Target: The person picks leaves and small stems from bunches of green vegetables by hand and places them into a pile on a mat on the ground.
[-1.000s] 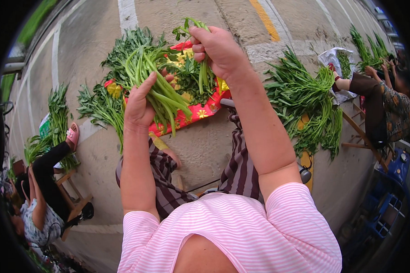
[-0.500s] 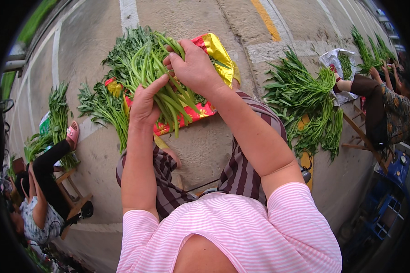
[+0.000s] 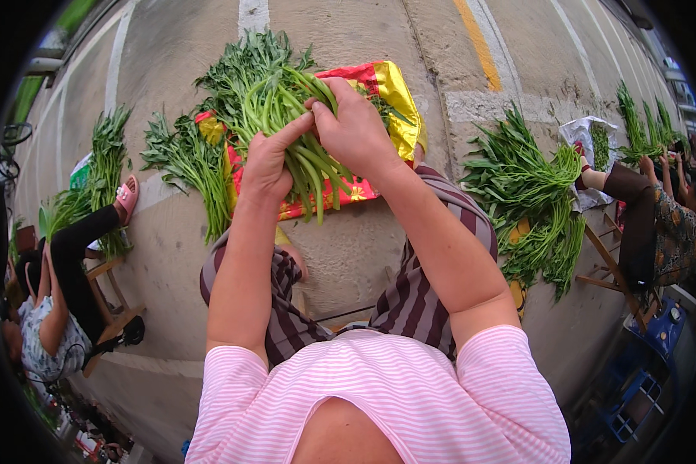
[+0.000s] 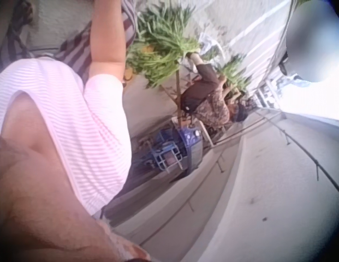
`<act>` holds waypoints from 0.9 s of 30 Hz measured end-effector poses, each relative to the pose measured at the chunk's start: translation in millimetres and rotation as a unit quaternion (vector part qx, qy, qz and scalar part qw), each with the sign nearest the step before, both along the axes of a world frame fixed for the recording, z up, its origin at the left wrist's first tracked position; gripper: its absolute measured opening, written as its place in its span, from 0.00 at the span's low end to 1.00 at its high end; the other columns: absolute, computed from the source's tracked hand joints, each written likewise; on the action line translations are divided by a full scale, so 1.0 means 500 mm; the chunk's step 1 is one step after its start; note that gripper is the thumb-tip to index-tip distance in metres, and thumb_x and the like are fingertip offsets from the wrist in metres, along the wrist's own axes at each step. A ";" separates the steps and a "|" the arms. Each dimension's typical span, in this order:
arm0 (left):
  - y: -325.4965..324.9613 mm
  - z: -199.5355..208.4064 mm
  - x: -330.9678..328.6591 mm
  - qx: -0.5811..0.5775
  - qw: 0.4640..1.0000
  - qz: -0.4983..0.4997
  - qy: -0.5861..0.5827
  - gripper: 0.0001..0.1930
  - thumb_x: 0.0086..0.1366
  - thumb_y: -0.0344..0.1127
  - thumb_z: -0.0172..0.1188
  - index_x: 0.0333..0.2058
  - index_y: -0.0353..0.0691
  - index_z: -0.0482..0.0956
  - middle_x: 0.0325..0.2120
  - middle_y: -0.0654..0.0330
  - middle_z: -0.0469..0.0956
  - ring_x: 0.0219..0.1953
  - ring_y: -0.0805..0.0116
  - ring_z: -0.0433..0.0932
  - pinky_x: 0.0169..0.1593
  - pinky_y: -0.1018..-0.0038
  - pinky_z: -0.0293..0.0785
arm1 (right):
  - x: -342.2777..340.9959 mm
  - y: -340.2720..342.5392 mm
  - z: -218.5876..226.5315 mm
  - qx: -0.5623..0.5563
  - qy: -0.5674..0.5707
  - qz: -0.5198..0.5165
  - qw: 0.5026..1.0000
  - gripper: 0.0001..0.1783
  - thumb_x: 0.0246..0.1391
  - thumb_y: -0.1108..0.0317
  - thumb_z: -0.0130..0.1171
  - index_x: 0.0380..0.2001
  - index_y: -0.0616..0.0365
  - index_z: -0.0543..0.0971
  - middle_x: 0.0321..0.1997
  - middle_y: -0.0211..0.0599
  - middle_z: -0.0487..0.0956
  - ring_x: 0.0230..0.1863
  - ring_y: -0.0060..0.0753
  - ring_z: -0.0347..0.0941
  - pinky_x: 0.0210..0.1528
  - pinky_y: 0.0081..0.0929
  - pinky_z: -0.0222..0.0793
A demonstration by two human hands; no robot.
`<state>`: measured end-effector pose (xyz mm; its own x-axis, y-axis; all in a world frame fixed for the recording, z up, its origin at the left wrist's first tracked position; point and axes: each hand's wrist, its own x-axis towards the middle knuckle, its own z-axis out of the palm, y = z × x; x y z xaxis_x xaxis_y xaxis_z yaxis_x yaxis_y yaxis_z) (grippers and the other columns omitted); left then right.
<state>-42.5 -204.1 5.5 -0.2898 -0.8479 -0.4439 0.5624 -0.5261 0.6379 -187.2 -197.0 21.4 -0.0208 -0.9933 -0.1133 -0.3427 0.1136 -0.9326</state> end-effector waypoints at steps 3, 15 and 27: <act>-0.002 -0.005 0.005 0.019 1.000 0.010 0.001 0.11 0.60 0.24 0.62 0.42 0.32 0.79 0.37 0.57 0.81 0.34 0.68 0.82 0.37 0.73 0.80 | 0.011 0.007 0.005 -0.032 0.064 -0.006 0.997 0.16 0.60 0.71 0.52 0.51 0.62 0.71 0.43 0.40 0.80 0.44 0.30 0.77 0.47 0.27 0.72; -0.007 -0.011 0.010 0.052 0.998 -0.020 0.022 0.11 0.61 0.26 0.63 0.42 0.32 0.77 0.33 0.56 0.81 0.31 0.66 0.82 0.36 0.70 0.81 | -0.004 0.007 0.009 0.000 0.083 0.022 0.996 0.19 0.58 0.75 0.49 0.53 0.64 0.70 0.42 0.43 0.80 0.43 0.33 0.80 0.42 0.30 0.74; -0.021 0.004 0.042 0.036 0.999 0.001 -0.033 0.09 0.59 0.29 0.65 0.36 0.31 0.77 0.28 0.56 0.80 0.27 0.66 0.80 0.33 0.71 0.81 | -0.166 -0.041 0.067 0.056 -0.163 -0.202 0.964 0.14 0.59 0.74 0.49 0.48 0.63 0.73 0.43 0.34 0.80 0.35 0.14 0.69 0.25 0.09 0.62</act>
<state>-21.6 -214.4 7.3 -0.2567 -0.8138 -0.5214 0.5214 -0.5708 0.6342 -270.0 -217.5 55.1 -0.3482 -0.8932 -0.2845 0.0603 0.2816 -0.9576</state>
